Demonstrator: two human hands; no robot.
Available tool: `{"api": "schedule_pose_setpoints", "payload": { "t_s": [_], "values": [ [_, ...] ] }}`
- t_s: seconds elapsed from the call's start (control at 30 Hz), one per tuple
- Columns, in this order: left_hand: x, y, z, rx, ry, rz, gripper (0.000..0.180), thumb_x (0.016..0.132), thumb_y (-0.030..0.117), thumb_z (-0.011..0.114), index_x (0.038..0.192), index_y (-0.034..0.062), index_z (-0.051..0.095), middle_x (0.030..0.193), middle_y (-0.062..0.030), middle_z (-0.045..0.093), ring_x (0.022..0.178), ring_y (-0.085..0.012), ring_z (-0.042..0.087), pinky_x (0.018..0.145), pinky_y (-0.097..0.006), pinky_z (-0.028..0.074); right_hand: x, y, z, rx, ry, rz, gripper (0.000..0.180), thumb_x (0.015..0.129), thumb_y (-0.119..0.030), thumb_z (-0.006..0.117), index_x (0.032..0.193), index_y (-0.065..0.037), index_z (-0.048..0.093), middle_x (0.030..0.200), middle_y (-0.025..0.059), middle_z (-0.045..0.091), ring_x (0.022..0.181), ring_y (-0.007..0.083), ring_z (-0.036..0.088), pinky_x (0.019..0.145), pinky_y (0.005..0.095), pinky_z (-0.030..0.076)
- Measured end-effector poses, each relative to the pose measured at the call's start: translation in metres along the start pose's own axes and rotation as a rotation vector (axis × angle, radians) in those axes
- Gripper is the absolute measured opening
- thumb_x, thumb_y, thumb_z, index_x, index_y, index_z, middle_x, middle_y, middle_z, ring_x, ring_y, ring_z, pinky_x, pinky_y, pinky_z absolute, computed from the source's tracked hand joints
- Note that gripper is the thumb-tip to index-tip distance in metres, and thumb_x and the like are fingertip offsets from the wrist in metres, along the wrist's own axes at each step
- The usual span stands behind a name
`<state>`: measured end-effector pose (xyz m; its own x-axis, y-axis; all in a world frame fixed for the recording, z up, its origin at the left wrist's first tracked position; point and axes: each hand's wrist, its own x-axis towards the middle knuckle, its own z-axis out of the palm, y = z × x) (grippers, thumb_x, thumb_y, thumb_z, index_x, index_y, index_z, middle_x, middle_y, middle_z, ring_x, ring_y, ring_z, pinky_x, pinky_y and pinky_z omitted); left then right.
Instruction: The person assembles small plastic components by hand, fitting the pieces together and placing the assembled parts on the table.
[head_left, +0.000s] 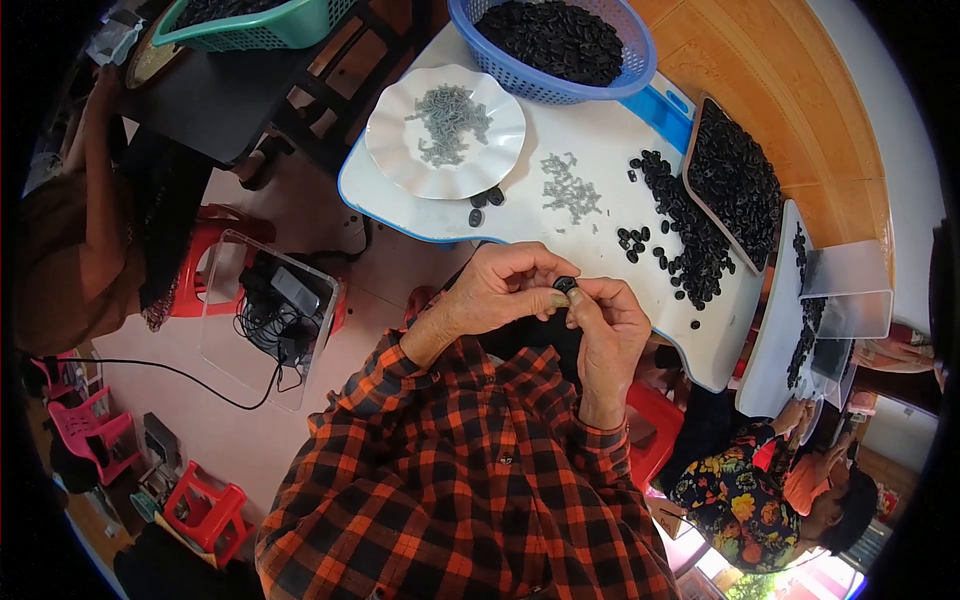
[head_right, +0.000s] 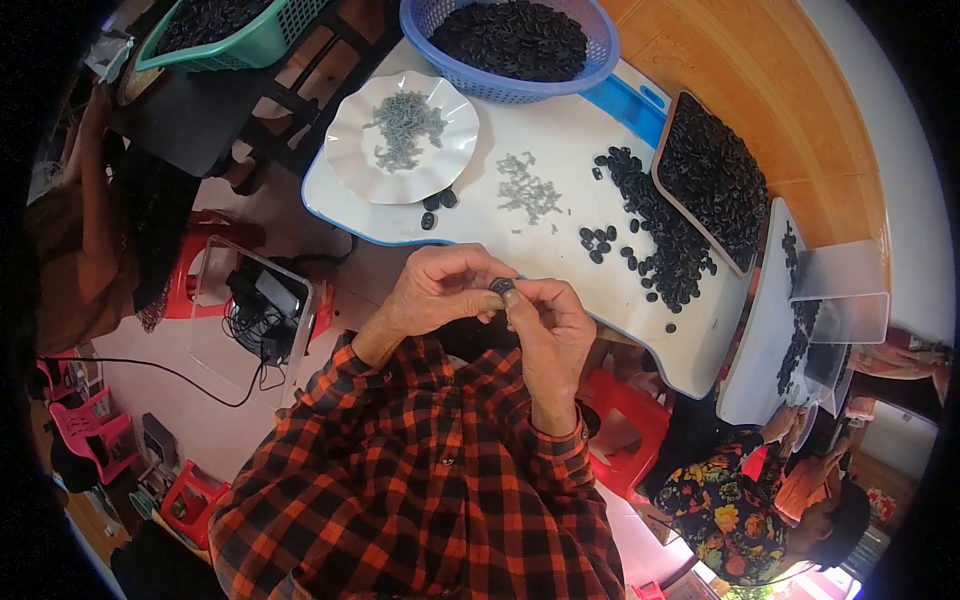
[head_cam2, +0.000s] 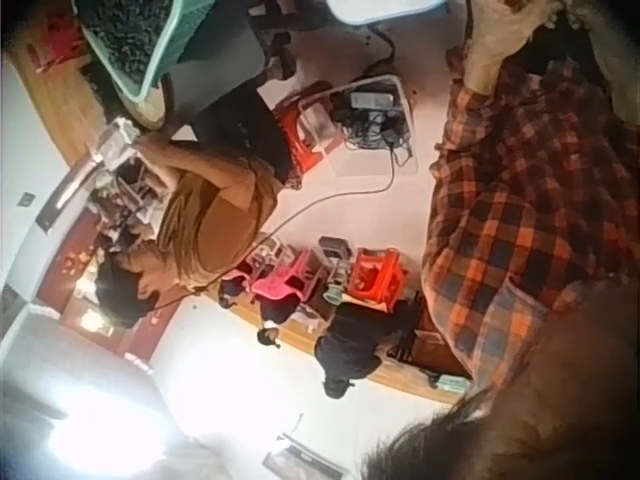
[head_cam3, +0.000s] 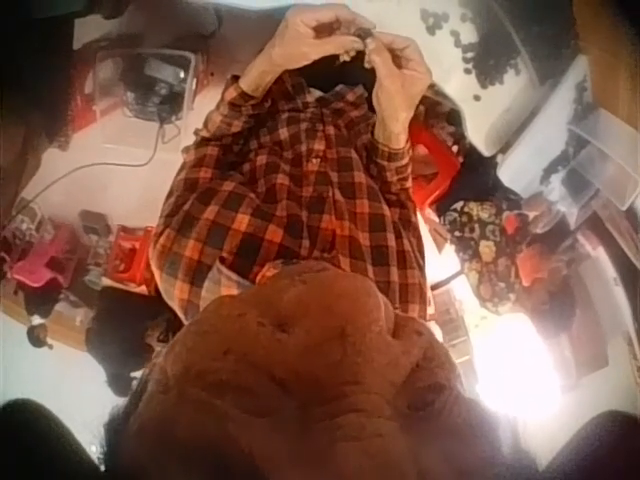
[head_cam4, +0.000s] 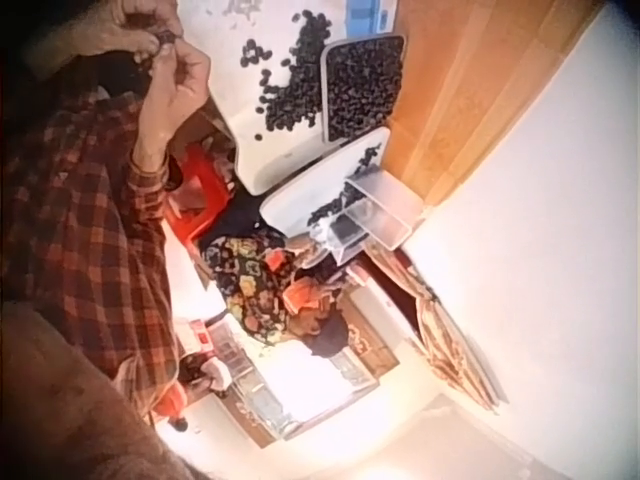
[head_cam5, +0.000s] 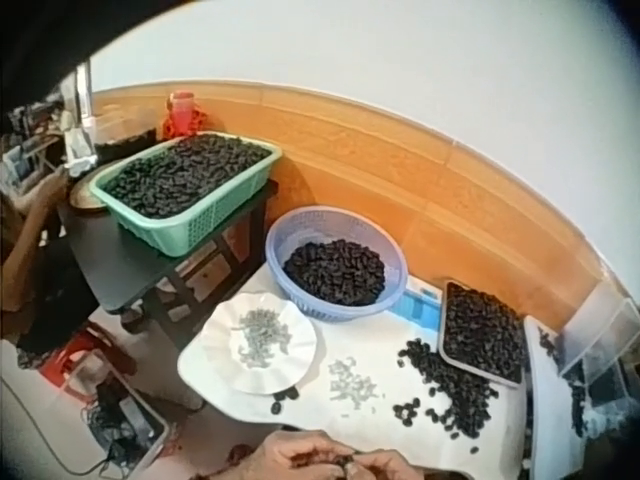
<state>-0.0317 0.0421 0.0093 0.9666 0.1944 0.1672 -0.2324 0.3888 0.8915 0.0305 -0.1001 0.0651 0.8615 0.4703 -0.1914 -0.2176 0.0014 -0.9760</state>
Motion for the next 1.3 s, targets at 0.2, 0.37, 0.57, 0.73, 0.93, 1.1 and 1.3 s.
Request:
{"api": "schedule_pose_setpoints", "payload": {
  "t_s": [0.2,0.37,0.57,0.73,0.93,1.1,1.3],
  "values": [
    [0.001,0.004,0.000,0.019,0.047,-0.032,0.026,0.083,0.001,0.066,0.109,-0.0032,0.060,0.080,-0.0012,0.059,0.067,-0.0055,0.060,0.059,-0.018,0.050,-0.004,-0.016,-0.002,-0.034,0.041,-0.099,0.008,0.081,0.007,0.060,0.089,0.004,0.060,0.074,0.0065,0.059,0.061,0.0084,0.051,0.056,0.0192,0.040],
    [0.013,0.008,0.000,0.042,0.174,-0.116,0.026,0.083,-0.002,0.064,0.109,-0.0046,0.060,0.081,-0.0025,0.060,0.067,-0.0074,0.058,0.061,-0.021,0.051,-0.044,-0.070,-0.019,0.187,-0.385,-0.657,0.012,0.073,-0.002,0.062,0.064,-0.005,0.056,0.065,0.0064,0.058,0.054,0.0145,0.055,0.049,0.0243,0.042],
    [0.059,0.011,-0.017,0.293,0.326,-0.088,0.027,0.082,0.004,0.066,0.108,-0.0025,0.062,0.078,-0.0012,0.061,0.066,-0.0069,0.058,0.055,-0.019,0.045,-0.059,-0.096,-0.027,0.348,-0.434,-0.830,0.017,0.075,-0.005,0.057,0.059,-0.008,0.052,0.058,0.0049,0.055,0.047,0.0151,0.053,0.041,0.0262,0.040],
    [0.113,0.054,-0.033,0.459,0.517,0.014,0.031,0.082,0.005,0.066,0.111,-0.0036,0.060,0.080,-0.0042,0.062,0.068,-0.0087,0.060,0.055,-0.021,0.048,-0.066,-0.120,-0.024,0.338,-0.430,-1.008,0.020,0.079,-0.006,0.051,0.059,-0.009,0.049,0.055,0.0045,0.052,0.044,0.0150,0.052,0.039,0.0264,0.038],
    [0.131,0.039,-0.044,0.441,0.606,0.191,0.035,0.084,0.005,0.063,0.115,-0.0098,0.055,0.088,-0.0098,0.063,0.069,-0.0119,0.062,0.061,-0.024,0.054,-0.067,-0.146,-0.026,0.266,-0.392,-1.230,0.025,0.084,-0.007,0.044,0.059,-0.010,0.045,0.052,0.0040,0.050,0.041,0.0149,0.051,0.035,0.0267,0.036],
    [0.077,0.019,-0.028,0.376,0.623,0.064,0.027,0.085,0.004,0.059,0.110,-0.0080,0.058,0.078,-0.0064,0.063,0.064,-0.0091,0.059,0.058,-0.022,0.049,-0.071,-0.163,-0.022,0.222,-0.388,-1.371,0.029,0.088,-0.008,0.039,0.060,-0.011,0.042,0.049,0.0036,0.047,0.038,0.0148,0.050,0.032,0.0269,0.035],
    [0.041,-0.010,0.007,0.392,0.466,-0.054,0.024,0.085,0.004,0.062,0.107,-0.0046,0.061,0.079,-0.0047,0.063,0.064,-0.0081,0.058,0.057,-0.021,0.049,-0.094,-0.179,-0.045,0.142,-0.361,-1.540,0.033,0.092,-0.009,0.033,0.060,-0.012,0.040,0.046,0.0032,0.045,0.035,0.0147,0.048,0.029,0.0271,0.034]
  ]
}}
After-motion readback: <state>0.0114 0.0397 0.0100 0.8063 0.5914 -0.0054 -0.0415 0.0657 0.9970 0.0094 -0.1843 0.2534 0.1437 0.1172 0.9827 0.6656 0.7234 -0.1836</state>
